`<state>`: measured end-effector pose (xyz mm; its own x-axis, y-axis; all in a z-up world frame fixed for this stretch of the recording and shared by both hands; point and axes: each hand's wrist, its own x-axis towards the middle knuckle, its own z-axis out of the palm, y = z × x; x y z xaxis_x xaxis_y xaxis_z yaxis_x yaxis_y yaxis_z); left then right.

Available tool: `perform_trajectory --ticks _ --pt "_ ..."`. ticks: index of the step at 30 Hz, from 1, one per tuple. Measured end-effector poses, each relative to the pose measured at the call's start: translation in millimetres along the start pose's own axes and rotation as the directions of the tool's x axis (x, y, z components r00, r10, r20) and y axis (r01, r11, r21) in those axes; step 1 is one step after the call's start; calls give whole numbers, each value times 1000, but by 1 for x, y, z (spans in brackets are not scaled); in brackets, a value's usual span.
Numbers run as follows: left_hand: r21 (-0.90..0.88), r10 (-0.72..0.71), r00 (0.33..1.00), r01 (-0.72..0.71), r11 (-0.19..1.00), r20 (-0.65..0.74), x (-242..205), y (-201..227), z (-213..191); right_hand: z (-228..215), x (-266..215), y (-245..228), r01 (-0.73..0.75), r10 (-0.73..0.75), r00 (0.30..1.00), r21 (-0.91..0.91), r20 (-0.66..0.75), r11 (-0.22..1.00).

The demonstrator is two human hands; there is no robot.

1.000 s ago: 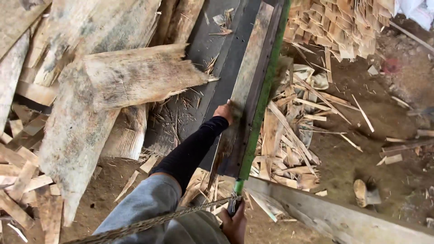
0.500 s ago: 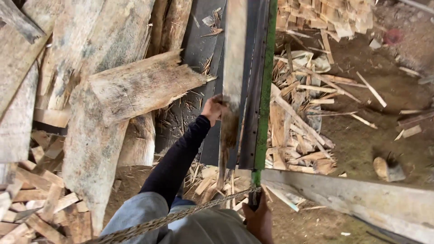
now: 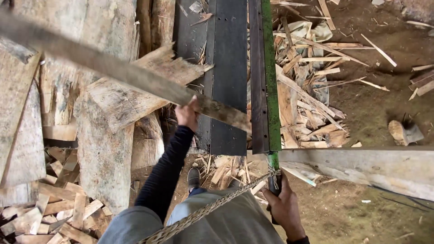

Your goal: The person repeatedly picks up wooden planks from a pile, positions them on a splitting machine, and pulls a rope to split the planks. The split pieces fall to the ground, and the person continues the process with additional planks.

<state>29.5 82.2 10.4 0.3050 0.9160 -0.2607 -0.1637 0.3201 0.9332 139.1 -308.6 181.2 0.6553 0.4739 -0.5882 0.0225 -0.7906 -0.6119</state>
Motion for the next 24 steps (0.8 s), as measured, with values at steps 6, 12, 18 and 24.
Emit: perform_trajectory --ticks 6,12,18,24 --pt "-521 -154 973 42 853 -173 0 -148 21 14 11 16 12 -12 1000 1 -6 1000" --pt "-615 -222 955 57 787 -195 -10 -142 54 -19 -10 -5 57 -57 998 -28 14 998" --pt "-599 -395 890 192 778 -228 -25 -116 50 -64 -39 -41 48 -48 998 3 33 999" --pt "-636 -330 927 145 758 -181 -4 -169 33 42 58 67 97 -99 994 49 41 994"
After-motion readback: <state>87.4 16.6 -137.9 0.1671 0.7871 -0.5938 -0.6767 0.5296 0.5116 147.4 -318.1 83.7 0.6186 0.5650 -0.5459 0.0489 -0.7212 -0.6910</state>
